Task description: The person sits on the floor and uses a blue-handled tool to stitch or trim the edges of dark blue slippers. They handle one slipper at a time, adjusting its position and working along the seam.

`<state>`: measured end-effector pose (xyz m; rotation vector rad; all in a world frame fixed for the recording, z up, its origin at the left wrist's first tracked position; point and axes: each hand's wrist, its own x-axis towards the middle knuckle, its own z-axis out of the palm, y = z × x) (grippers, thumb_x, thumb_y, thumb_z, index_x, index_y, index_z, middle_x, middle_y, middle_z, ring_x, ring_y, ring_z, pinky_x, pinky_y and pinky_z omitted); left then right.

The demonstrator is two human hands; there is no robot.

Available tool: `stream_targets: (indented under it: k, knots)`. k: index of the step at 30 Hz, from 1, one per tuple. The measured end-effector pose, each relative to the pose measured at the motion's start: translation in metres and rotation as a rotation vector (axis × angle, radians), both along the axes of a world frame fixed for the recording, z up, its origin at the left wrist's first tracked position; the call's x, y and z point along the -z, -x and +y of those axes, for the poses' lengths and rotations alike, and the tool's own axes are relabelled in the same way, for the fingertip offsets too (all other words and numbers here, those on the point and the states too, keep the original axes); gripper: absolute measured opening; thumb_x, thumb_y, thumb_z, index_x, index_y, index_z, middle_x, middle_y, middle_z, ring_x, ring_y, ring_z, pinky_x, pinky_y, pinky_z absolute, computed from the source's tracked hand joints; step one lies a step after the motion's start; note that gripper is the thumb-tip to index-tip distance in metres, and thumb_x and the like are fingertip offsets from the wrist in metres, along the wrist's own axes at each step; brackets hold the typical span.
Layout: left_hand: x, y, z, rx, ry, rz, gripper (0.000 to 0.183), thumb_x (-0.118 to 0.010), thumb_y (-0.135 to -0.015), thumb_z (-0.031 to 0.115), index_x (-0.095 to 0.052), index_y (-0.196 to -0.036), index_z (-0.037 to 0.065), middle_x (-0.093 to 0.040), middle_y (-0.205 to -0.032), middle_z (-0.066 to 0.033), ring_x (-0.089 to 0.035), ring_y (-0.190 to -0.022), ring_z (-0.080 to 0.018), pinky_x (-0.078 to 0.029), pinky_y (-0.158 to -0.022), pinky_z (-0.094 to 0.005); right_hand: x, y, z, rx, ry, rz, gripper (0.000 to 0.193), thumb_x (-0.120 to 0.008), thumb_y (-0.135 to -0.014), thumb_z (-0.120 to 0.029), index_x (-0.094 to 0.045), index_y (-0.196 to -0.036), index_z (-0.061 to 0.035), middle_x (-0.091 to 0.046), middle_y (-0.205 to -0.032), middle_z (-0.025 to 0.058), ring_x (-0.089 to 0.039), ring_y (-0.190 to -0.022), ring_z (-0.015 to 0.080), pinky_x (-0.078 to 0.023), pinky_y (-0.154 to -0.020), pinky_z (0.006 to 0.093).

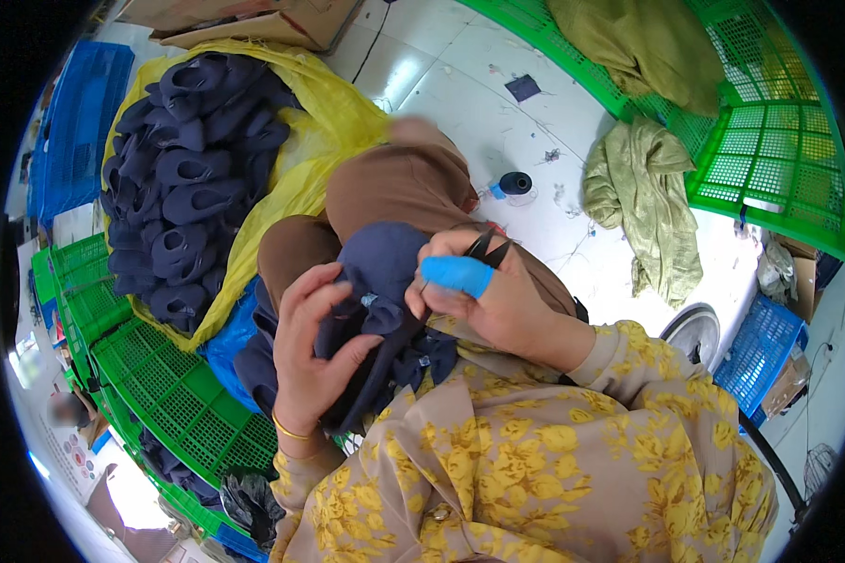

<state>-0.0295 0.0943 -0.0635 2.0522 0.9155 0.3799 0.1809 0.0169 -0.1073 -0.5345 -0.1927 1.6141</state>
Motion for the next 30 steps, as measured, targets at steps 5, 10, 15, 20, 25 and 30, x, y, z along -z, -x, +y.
stream_targets:
  k: [5,10,15,20,25,30]
  knots:
    - [-0.003,0.002,0.019,0.033,0.302,-0.110,0.043,-0.066,-0.073,-0.010,-0.063,-0.113,0.005,-0.056,-0.127,-0.0132,-0.061,-0.107,-0.0298,-0.052,-0.087,-0.0341,-0.019,-0.014,0.004,-0.134,-0.016,-0.998,0.013,-0.061,-0.092,-0.013,-0.057,-0.089,-0.0018,-0.058,-0.084,0.0016,-0.055,-0.068,0.0098,-0.045,-0.066,0.0225]
    - [0.010,-0.001,0.032,0.085,0.007,-0.047,0.027,-0.067,-0.075,-0.008,-0.067,-0.099,0.003,-0.067,-0.102,-0.0089,-0.064,-0.097,-0.0265,-0.051,-0.082,-0.0305,-0.032,0.003,0.012,-0.293,-0.322,-1.741,0.035,-0.072,-0.076,-0.017,-0.057,-0.106,-0.0060,-0.057,-0.090,0.0084,-0.060,-0.071,0.0242,-0.047,-0.061,0.0337]
    - [0.025,-0.012,0.041,0.040,0.063,-0.156,0.019,-0.067,-0.077,-0.003,-0.066,-0.095,0.003,-0.065,-0.091,-0.0090,-0.062,-0.084,-0.0273,-0.050,-0.074,-0.0321,-0.019,0.003,0.011,-0.319,-0.221,-1.703,0.039,-0.062,-0.068,-0.004,-0.059,-0.107,-0.0067,-0.059,-0.092,0.0110,-0.061,-0.077,0.0337,-0.048,-0.064,0.0411]
    - [0.040,-0.023,0.037,-0.068,0.223,-0.229,0.010,-0.064,-0.084,-0.004,-0.065,-0.093,0.000,-0.063,-0.087,-0.0046,-0.059,-0.080,-0.0120,-0.046,-0.072,-0.0226,-0.017,0.001,0.013,-0.249,-0.151,-1.648,0.029,-0.062,-0.072,-0.006,-0.060,-0.102,-0.0042,-0.062,-0.088,0.0125,-0.061,-0.078,0.0340,-0.049,-0.064,0.0399]
    - [0.042,-0.024,0.035,-0.115,0.291,-0.261,0.008,-0.063,-0.087,-0.002,-0.064,-0.095,-0.001,-0.062,-0.087,-0.0035,-0.057,-0.080,-0.0105,-0.046,-0.074,-0.0218,-0.016,0.003,0.018,-0.237,-0.172,-1.676,0.025,-0.064,-0.074,-0.009,-0.060,-0.099,-0.0031,-0.061,-0.085,0.0123,-0.062,-0.078,0.0332,-0.048,-0.062,0.0398]
    - [0.046,-0.025,0.032,-0.183,0.369,-0.328,0.008,-0.063,-0.086,0.001,-0.065,-0.094,0.002,-0.062,-0.083,-0.0043,-0.058,-0.075,-0.0133,-0.046,-0.068,-0.0243,-0.018,0.003,0.020,-0.241,-0.190,-1.689,0.022,-0.065,-0.076,-0.010,-0.060,-0.096,-0.0034,-0.061,-0.083,0.0118,-0.062,-0.074,0.0324,-0.048,-0.060,0.0394]
